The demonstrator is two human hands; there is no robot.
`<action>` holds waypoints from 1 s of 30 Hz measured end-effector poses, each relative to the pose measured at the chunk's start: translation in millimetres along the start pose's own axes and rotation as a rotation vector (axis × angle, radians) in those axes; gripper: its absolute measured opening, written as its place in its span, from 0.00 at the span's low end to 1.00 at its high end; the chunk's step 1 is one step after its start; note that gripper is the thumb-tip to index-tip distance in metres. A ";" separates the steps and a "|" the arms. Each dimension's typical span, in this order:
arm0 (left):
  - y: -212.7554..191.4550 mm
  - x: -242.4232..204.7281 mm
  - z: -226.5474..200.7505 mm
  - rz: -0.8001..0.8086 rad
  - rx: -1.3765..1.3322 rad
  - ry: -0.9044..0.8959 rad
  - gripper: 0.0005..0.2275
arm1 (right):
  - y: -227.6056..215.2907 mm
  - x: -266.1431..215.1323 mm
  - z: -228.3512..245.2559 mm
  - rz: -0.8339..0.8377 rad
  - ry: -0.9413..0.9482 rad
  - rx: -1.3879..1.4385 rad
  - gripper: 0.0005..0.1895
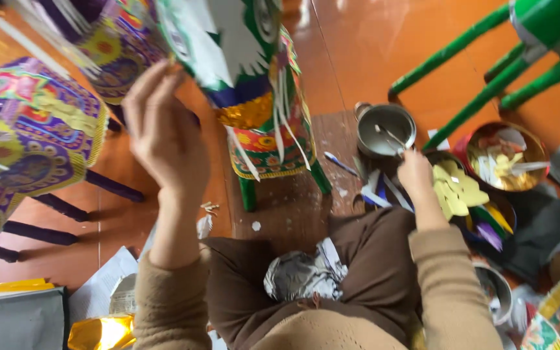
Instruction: Decorating paper-mache horses with paper strips and artificial flowers
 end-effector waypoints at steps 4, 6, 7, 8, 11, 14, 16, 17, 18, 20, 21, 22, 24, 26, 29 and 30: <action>-8.2 -16.9 -6.2 0.012 -0.072 -0.179 0.09 | -0.4 -8.1 57.9 -0.343 -0.294 -0.006 0.08; -8.6 -30.4 -0.5 0.035 -0.297 -0.478 0.08 | 28.9 -8.0 93.7 0.103 -0.168 0.151 0.07; -10.6 -34.9 -0.1 0.024 -0.294 -0.472 0.08 | 66.3 -4.3 88.8 0.094 -0.177 0.151 0.07; -10.5 -40.0 4.0 0.101 -0.406 -0.630 0.14 | 101.8 7.0 90.6 0.037 -0.239 0.127 0.03; -12.9 -53.8 11.6 0.182 -0.629 -0.826 0.27 | 177.8 39.2 90.1 -0.067 -0.325 0.087 0.09; -9.3 -53.6 13.9 0.207 -0.828 -0.869 0.35 | 217.9 74.1 94.7 -0.019 -0.316 0.076 0.07; -4.1 -54.7 15.4 0.204 -0.912 -0.852 0.38 | 240.2 83.5 93.4 0.053 -0.308 0.073 0.07; 0.6 -57.1 19.4 0.205 -0.958 -0.906 0.40 | 250.8 84.4 90.0 0.033 -0.291 0.006 0.08; 5.1 -58.9 21.8 0.212 -1.006 -0.958 0.41 | 261.8 84.7 85.8 0.010 -0.270 -0.056 0.16; 10.5 -46.8 13.9 0.213 -1.058 -0.933 0.41 | 239.6 74.1 97.0 0.107 -0.195 -0.043 0.12; 14.0 -43.3 9.0 0.238 -1.117 -0.932 0.40 | 233.0 64.9 97.5 0.224 -0.093 -0.033 0.13; 16.2 -40.1 7.2 0.225 -1.110 -0.924 0.40 | 229.3 64.3 97.7 0.218 -0.108 -0.035 0.13; 20.8 -33.9 0.7 0.210 -1.221 -0.854 0.41 | 225.1 59.5 94.6 0.257 -0.077 -0.025 0.09; 25.8 -32.2 -0.4 0.210 -1.174 -0.905 0.42 | 185.9 49.3 102.6 0.257 -0.024 0.052 0.12; 21.4 -13.9 -11.2 0.221 -1.119 -1.007 0.46 | 129.6 38.4 110.4 0.199 0.048 0.272 0.14; 18.7 -5.8 -16.5 0.234 -1.108 -1.062 0.47 | 110.8 34.6 110.9 0.142 0.067 0.417 0.12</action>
Point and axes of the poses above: each hand's wrist, its own x-axis towards the middle knuckle, its own y-axis out of the palm, z = x × y, the point moved 2 cm from there along x, towards the middle knuckle, and after that the axes turned 4 degrees about y, right-handed, at the moved point
